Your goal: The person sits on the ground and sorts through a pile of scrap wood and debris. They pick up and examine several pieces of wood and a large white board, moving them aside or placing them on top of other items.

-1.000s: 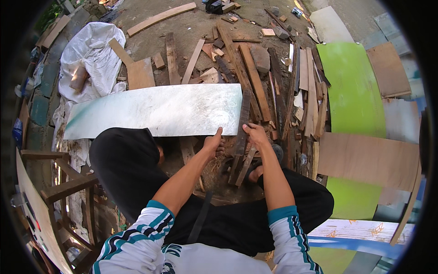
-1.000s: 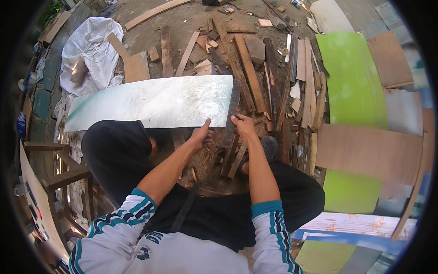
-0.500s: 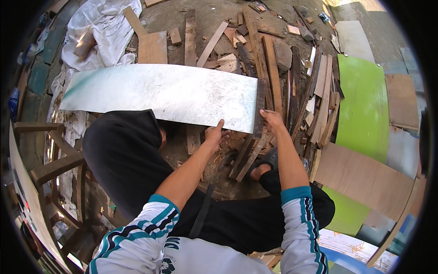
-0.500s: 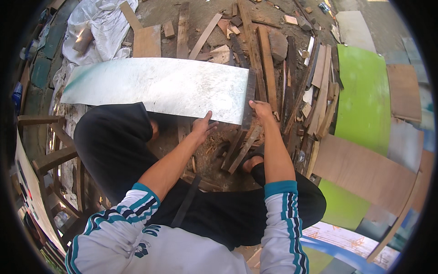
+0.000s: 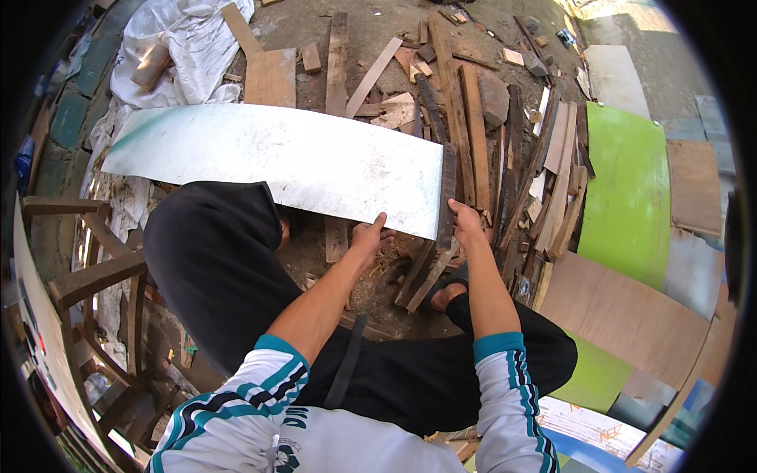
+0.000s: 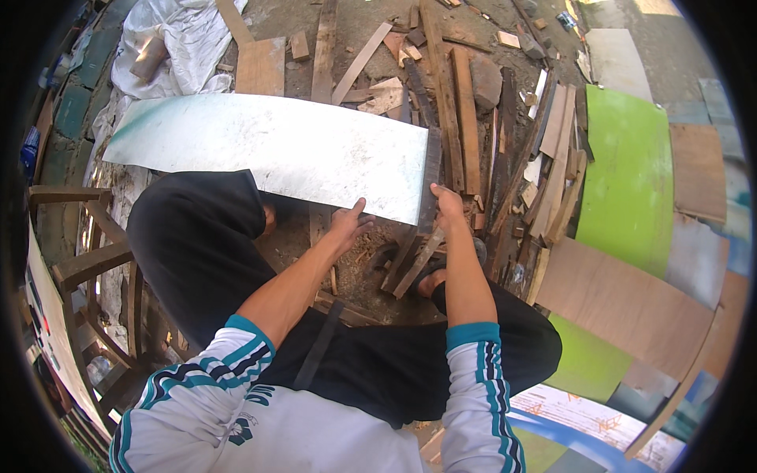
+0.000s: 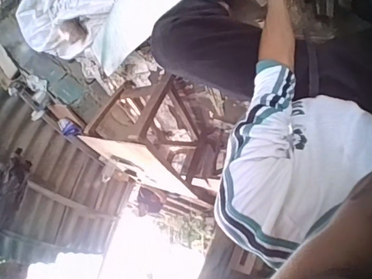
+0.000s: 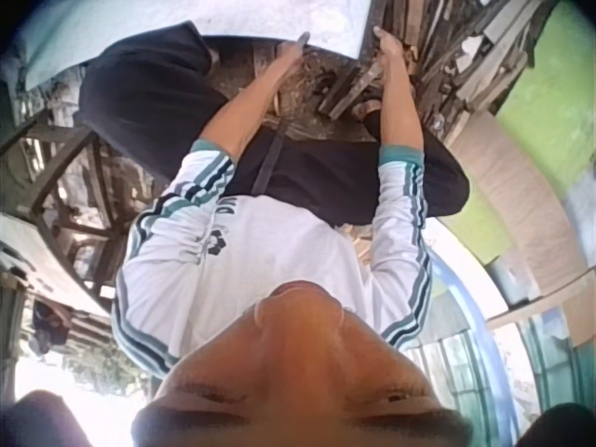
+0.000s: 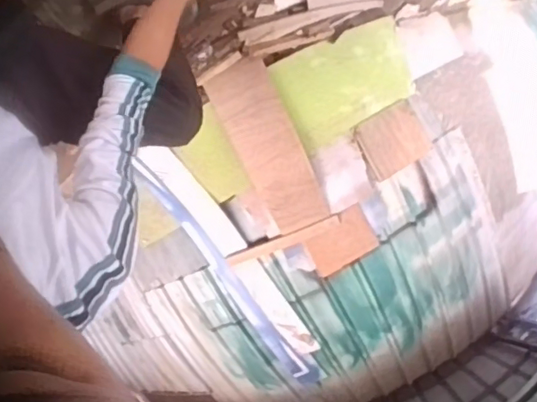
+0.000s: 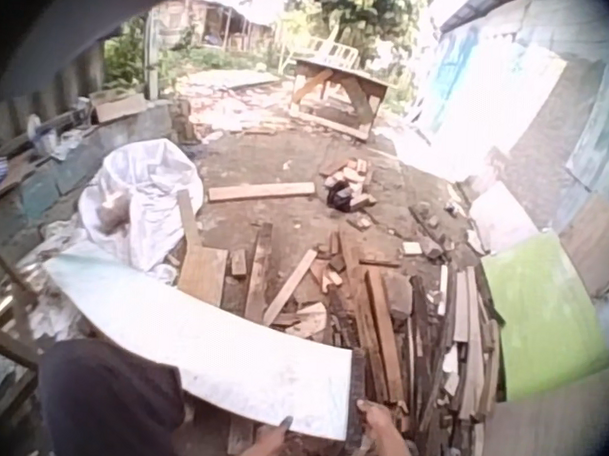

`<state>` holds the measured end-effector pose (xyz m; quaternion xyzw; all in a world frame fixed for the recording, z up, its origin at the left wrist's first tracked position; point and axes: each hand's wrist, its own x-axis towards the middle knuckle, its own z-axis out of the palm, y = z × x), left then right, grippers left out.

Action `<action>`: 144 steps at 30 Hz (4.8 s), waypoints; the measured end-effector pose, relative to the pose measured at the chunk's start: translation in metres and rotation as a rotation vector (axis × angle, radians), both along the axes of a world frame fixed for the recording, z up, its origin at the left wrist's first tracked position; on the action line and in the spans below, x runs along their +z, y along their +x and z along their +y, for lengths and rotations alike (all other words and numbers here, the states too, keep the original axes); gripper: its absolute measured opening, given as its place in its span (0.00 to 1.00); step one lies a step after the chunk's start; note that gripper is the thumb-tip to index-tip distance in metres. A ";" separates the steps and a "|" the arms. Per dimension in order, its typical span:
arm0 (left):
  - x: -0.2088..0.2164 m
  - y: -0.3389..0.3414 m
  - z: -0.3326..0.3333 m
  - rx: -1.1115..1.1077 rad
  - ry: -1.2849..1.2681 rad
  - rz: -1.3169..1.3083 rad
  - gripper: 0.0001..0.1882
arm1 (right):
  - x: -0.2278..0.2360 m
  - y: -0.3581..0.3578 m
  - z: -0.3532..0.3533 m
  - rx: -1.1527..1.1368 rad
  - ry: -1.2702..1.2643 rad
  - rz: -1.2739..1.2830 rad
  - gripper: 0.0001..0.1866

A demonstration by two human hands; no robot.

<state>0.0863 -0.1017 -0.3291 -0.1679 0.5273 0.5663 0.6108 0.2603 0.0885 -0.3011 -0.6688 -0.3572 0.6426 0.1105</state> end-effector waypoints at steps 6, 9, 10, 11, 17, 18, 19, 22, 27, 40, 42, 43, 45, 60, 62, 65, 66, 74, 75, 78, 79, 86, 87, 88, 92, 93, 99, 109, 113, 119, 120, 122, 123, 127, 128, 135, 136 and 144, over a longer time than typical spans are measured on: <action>0.006 -0.001 -0.017 -0.025 0.024 -0.015 0.35 | -0.003 -0.012 -0.039 -0.147 0.090 0.073 0.24; 0.011 -0.009 -0.029 -0.056 0.005 -0.005 0.37 | 0.011 -0.026 -0.055 -0.120 0.098 -0.070 0.23; 0.014 -0.010 -0.032 -0.073 0.000 -0.004 0.37 | 0.012 -0.024 -0.057 -0.107 0.092 -0.104 0.23; 0.017 -0.011 -0.034 -0.097 0.006 -0.015 0.37 | 0.015 -0.021 -0.058 -0.093 0.085 -0.138 0.23; 0.017 -0.024 -0.056 -0.339 -0.060 0.035 0.25 | -0.006 -0.009 -0.074 -0.065 0.100 -0.019 0.24; 0.013 -0.024 -0.061 -0.393 -0.146 0.106 0.21 | -0.020 -0.011 -0.076 -0.073 0.109 -0.011 0.24; 0.019 -0.019 -0.062 -0.458 -0.201 0.156 0.20 | -0.032 -0.004 -0.079 -0.096 0.121 -0.014 0.25; 0.020 -0.021 -0.079 -0.658 -0.294 0.342 0.19 | -0.040 -0.010 -0.097 -0.065 0.153 -0.001 0.25; 0.017 -0.027 -0.089 -1.031 -0.338 1.084 0.28 | -0.032 -0.005 -0.108 -0.084 0.126 -0.044 0.27; -0.024 -0.076 -0.091 -1.359 -0.460 1.133 0.53 | -0.078 0.001 -0.109 -0.077 0.137 -0.129 0.25; -0.021 -0.080 -0.083 -1.438 -0.451 1.079 0.53 | -0.090 0.006 -0.111 -0.104 0.143 -0.162 0.24; -0.019 -0.085 -0.075 -1.481 -0.451 1.033 0.54 | -0.089 0.006 -0.110 -0.105 0.136 -0.185 0.24; -0.027 -0.095 -0.068 -1.512 -0.428 0.968 0.55 | -0.088 0.001 -0.111 -0.088 0.139 -0.218 0.24; -0.034 -0.012 -0.042 -1.285 -0.009 1.723 0.42 | -0.068 -0.013 -0.122 0.034 0.305 -0.397 0.24; -0.038 -0.005 -0.040 -1.398 0.310 1.807 0.39 | -0.061 -0.015 -0.123 0.032 0.331 -0.387 0.23; -0.046 -0.018 -0.023 -1.583 0.668 1.877 0.40 | -0.069 -0.005 -0.120 0.045 0.338 -0.336 0.23; -0.044 -0.031 -0.010 -1.683 0.815 1.817 0.41 | -0.070 0.008 -0.121 0.042 0.335 -0.333 0.23; -0.035 -0.178 0.039 -1.266 -0.788 1.839 0.43 | -0.061 -0.002 -0.120 0.040 0.230 -0.339 0.24; -0.033 -0.171 0.039 -1.282 -0.673 1.919 0.42 | -0.053 -0.011 -0.120 0.053 0.225 -0.356 0.25; -0.034 -0.104 0.047 -1.374 -0.121 2.030 0.41 | -0.043 -0.018 -0.119 0.041 0.197 -0.365 0.25; -0.040 -0.078 0.047 -1.426 0.137 2.039 0.39 | -0.041 -0.018 -0.119 0.034 0.186 -0.357 0.25; -0.040 -0.043 0.055 -1.649 0.228 1.965 0.39 | -0.041 -0.002 -0.122 0.047 0.212 -0.310 0.25; -0.042 -0.066 0.055 -1.537 -0.119 1.877 0.40 | -0.038 -0.008 -0.121 0.057 0.208 -0.326 0.25; -0.043 -0.091 0.052 -1.404 -0.436 1.762 0.41 | -0.036 -0.012 -0.120 0.063 0.203 -0.345 0.25; -0.008 -0.180 0.017 -1.688 -0.752 1.656 0.45 | -0.031 -0.013 -0.119 0.083 0.149 -0.357 0.28; -0.006 -0.183 0.007 -1.660 -0.834 1.616 0.47 | -0.030 -0.015 -0.118 0.097 0.133 -0.368 0.28; -0.017 -0.109 -0.037 -1.531 -0.403 1.345 0.52 | -0.059 -0.011 -0.127 0.179 0.183 -0.441 0.37; 0.001 -0.077 -0.085 -1.667 -0.358 1.266 0.51 | -0.044 -0.006 -0.180 0.286 0.212 -0.563 0.46; -0.004 -0.080 -0.085 -1.656 -0.300 1.210 0.52 | -0.040 0.002 -0.194 0.231 0.220 -0.539 0.43; -0.044 -0.105 -0.085 -1.670 -0.213 1.109 0.58 | -0.058 0.009 -0.202 0.254 0.351 -0.449 0.39; -0.046 -0.105 -0.081 -1.672 -0.204 1.083 0.59 | -0.057 0.012 -0.203 0.248 0.358 -0.426 0.39; -0.048 -0.107 -0.078 -1.672 -0.191 1.070 0.60 | -0.053 0.017 -0.205 0.253 0.426 -0.390 0.35; -0.046 -0.103 -0.077 -1.682 -0.179 1.057 0.60 | -0.051 0.023 -0.208 0.250 0.453 -0.378 0.34; -0.045 -0.101 -0.077 -1.687 -0.170 1.058 0.61 | -0.048 0.029 -0.198 -0.140 0.047 0.065 0.30; -0.048 -0.103 -0.078 -1.677 -0.172 1.065 0.61 | -0.048 0.030 -0.193 -0.212 -0.016 0.119 0.29; -0.047 -0.101 -0.078 -1.647 -0.166 1.050 0.61 | -0.050 0.053 -0.180 -0.113 -0.098 0.123 0.30; -0.046 -0.100 -0.077 -1.651 -0.165 1.049 0.61 | -0.049 0.054 -0.181 -0.103 -0.084 0.119 0.30; -0.046 -0.102 -0.077 -1.658 -0.158 1.057 0.62 | -0.035 0.043 -0.188 -0.026 0.051 0.051 0.31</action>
